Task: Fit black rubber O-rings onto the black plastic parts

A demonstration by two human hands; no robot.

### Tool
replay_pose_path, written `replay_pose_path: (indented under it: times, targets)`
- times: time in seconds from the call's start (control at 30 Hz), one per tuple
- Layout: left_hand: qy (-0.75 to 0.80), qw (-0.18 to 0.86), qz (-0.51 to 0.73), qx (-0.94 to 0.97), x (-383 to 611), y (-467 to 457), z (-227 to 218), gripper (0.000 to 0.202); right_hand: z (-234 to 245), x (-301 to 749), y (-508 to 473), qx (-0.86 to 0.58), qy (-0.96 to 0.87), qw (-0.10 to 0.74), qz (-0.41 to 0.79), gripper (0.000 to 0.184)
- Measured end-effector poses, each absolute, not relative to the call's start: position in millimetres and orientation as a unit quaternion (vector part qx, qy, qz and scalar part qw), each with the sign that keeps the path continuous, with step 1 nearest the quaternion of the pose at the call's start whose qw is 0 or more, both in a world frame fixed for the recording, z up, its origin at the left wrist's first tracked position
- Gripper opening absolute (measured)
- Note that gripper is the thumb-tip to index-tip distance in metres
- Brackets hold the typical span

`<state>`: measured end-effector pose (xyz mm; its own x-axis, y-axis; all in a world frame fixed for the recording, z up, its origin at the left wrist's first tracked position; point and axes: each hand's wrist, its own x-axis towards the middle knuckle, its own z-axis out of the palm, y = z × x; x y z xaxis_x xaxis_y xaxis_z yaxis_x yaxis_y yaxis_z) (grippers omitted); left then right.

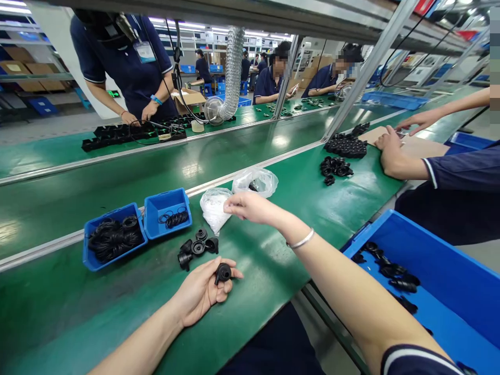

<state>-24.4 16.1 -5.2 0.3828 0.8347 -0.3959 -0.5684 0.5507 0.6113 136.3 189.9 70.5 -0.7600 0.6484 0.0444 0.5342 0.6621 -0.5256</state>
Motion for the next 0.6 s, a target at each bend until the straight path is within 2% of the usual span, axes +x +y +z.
replay_pose_path:
  times: [0.13,0.27,0.6]
  targets:
    - [0.349,0.81,0.43,0.191,-24.3,16.4,-6.5,0.032,15.4,155.2,151.7,-0.342,-0.901,0.157,0.217,0.022]
    - [0.357,0.809,0.424,0.196,-25.1,16.5,-7.1,0.032,-27.5,160.1,128.2,-0.356,-0.897,0.197,0.172,0.026]
    - [0.369,0.803,0.417,0.214,-24.2,16.1,-4.1,0.035,-23.7,166.6,119.3,-0.338,-0.883,0.271,0.182,0.029]
